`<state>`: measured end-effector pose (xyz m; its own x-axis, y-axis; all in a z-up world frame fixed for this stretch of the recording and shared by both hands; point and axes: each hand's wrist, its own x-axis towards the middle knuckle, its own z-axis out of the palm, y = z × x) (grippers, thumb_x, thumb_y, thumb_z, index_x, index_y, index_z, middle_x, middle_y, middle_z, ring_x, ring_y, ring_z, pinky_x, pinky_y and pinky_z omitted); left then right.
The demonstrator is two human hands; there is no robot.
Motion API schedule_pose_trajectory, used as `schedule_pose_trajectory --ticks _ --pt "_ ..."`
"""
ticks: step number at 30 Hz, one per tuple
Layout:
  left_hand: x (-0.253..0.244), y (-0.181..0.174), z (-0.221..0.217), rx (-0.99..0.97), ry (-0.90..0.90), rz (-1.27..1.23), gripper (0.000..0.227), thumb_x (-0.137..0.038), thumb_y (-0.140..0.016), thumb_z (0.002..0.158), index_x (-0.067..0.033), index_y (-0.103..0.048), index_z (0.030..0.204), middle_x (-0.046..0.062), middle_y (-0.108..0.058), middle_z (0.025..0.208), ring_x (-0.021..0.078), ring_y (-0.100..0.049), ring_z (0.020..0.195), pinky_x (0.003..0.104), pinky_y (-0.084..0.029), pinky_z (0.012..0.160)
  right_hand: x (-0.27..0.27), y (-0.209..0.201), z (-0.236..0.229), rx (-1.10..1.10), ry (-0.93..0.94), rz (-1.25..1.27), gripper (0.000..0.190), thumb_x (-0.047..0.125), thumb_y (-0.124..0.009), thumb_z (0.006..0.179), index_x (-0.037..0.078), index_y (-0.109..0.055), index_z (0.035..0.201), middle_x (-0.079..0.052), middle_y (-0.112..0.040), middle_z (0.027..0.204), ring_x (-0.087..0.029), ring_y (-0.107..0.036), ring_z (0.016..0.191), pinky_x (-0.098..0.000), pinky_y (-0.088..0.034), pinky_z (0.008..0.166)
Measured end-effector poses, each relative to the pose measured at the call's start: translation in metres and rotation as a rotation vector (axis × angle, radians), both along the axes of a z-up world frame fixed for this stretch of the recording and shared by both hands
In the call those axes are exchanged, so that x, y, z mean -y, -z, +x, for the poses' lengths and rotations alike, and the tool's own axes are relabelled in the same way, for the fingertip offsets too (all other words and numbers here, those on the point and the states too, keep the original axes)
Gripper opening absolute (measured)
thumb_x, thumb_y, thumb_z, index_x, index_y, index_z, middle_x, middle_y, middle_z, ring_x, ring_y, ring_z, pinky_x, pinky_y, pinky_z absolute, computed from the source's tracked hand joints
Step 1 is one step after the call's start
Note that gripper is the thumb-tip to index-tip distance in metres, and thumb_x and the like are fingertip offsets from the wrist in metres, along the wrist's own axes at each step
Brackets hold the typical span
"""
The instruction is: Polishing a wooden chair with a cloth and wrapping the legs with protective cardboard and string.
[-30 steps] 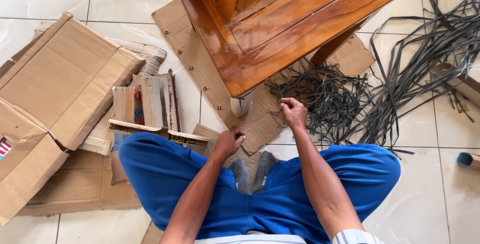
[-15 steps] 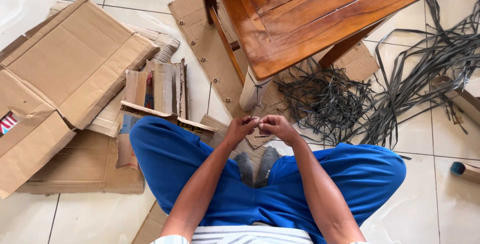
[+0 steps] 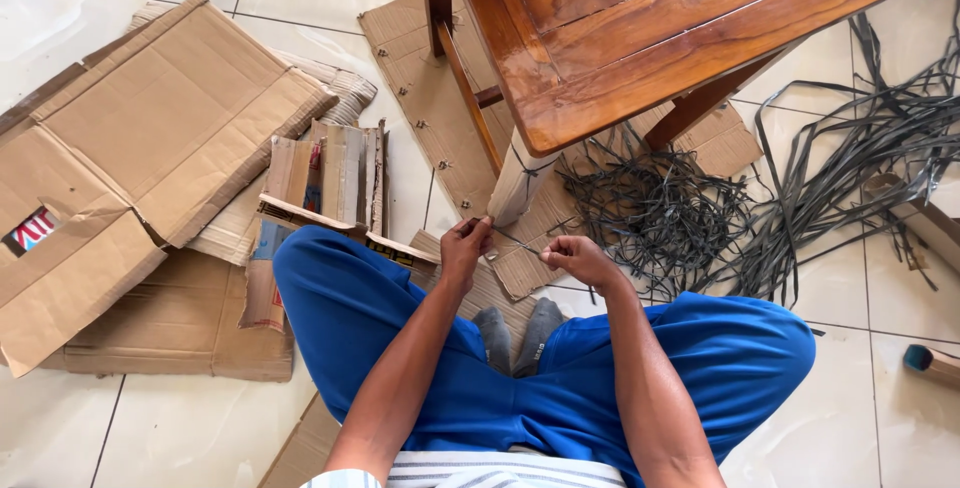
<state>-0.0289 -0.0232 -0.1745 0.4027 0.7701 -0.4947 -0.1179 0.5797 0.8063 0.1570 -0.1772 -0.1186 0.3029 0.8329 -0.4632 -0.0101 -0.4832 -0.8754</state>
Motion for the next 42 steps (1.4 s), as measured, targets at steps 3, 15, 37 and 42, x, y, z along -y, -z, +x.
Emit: schedule_pose_trajectory --ticks 3,15,37,42 --pt "0.003 0.007 0.001 0.003 0.04 0.011 0.018 -0.022 -0.083 0.089 -0.0063 -0.074 0.091 0.009 -0.072 0.081 0.0093 -0.065 0.067 0.021 -0.056 0.062 -0.002 -0.013 -0.014 -0.081 -0.026 0.044 0.019 0.006 -0.079 0.088 0.003 -0.072 0.106 -0.009 -0.075 0.088 -0.015 -0.069 0.08 -0.0293 -0.056 0.079" --pt "0.008 0.002 0.003 0.018 0.11 -0.051 0.025 -0.025 -0.085 0.085 -0.006 -0.074 0.097 0.006 -0.074 0.082 0.0096 -0.069 0.069 0.02 -0.059 0.065 -0.027 -0.02 -0.023 0.308 0.031 0.048 0.019 0.035 -0.085 0.084 0.018 -0.082 0.091 -0.001 -0.063 0.061 -0.01 -0.055 0.059 -0.026 -0.041 0.058" --pt "-0.087 -0.112 0.057 -0.038 0.304 1.048 0.049 0.003 -0.055 0.098 -0.0161 -0.061 0.142 0.013 -0.063 0.14 0.0403 -0.059 0.129 0.051 -0.053 0.1 -0.112 -0.014 0.062 0.253 0.317 0.284 0.013 0.018 -0.071 0.09 0.01 -0.077 0.099 -0.003 -0.064 0.076 -0.016 -0.059 0.069 -0.0335 -0.049 0.063" --pt "-0.103 -0.11 0.058 -0.21 0.547 1.098 0.031 -0.012 -0.055 0.095 -0.0141 -0.071 0.122 0.02 -0.073 0.106 0.0486 -0.064 0.103 0.06 -0.052 0.089 -0.116 -0.029 0.054 0.085 0.347 0.334 0.014 0.021 -0.074 0.088 0.014 -0.081 0.099 0.001 -0.067 0.077 -0.01 -0.055 0.062 -0.0274 -0.045 0.061"
